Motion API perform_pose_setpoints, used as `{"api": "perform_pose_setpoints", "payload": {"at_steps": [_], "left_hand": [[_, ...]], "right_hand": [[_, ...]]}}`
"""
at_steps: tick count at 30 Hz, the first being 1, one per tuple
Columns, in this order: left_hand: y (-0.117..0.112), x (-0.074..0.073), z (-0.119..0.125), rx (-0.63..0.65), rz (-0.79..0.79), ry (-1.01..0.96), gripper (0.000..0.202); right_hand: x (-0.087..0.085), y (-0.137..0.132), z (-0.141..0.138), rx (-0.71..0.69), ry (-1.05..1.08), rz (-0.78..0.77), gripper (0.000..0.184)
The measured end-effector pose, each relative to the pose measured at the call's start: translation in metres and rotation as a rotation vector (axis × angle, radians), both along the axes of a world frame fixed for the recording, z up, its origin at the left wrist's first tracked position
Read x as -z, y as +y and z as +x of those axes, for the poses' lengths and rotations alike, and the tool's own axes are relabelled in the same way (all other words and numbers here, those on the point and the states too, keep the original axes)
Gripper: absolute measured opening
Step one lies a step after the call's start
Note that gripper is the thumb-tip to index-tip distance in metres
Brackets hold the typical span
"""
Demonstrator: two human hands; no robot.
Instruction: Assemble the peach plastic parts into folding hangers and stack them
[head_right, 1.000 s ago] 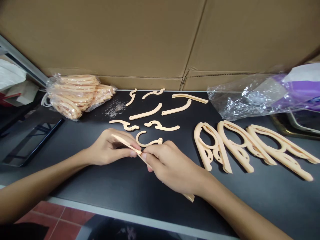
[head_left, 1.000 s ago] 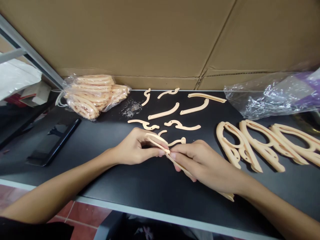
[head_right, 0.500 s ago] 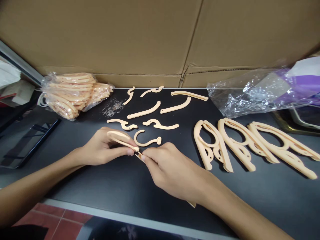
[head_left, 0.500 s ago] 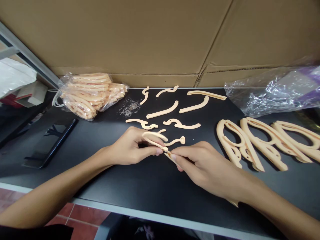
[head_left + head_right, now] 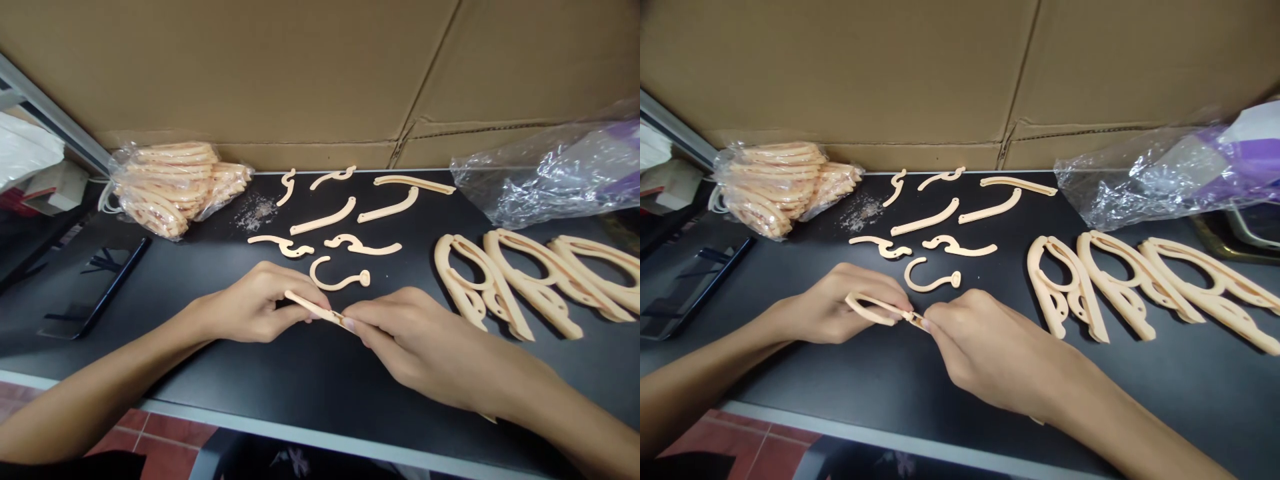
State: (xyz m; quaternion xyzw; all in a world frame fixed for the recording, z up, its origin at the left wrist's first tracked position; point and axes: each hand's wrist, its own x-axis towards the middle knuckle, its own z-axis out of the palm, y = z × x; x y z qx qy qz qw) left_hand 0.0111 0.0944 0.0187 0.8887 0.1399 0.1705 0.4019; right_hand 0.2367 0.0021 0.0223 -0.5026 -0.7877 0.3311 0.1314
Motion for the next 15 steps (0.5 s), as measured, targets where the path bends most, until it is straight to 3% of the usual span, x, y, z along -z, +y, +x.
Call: {"api": "perform_pose_setpoints", "payload": {"at_steps": [15], "left_hand": [[-0.0051,-0.0063,-0.0011,0.124,-0.045,0.071,0.020]], "right_hand": [[-0.0049,-0.0022,0.0015,-0.019,-0.040,-0.062,0.031]]}}
